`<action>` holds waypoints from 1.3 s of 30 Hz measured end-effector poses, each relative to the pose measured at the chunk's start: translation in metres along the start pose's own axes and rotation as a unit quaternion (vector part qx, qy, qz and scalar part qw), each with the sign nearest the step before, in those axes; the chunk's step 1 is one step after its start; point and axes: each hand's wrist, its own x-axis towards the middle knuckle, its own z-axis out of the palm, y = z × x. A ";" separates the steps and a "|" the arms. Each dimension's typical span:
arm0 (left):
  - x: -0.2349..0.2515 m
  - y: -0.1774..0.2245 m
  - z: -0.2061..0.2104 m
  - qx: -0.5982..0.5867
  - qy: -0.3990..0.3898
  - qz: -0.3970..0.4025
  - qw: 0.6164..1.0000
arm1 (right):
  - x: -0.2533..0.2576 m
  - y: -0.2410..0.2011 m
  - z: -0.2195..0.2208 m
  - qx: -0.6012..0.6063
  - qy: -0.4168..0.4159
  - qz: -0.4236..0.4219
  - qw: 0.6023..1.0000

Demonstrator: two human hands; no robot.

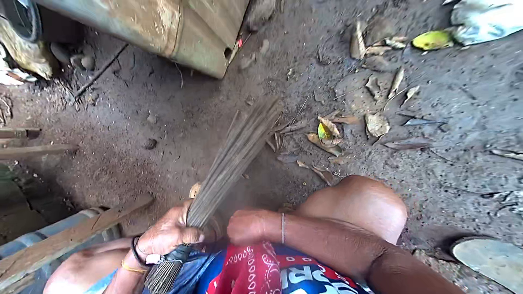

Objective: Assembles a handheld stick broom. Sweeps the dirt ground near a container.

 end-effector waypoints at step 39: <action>0.128 0.080 0.021 0.174 -0.063 0.111 0.976 | -0.005 -0.011 -0.014 -0.008 -0.023 0.112 0.993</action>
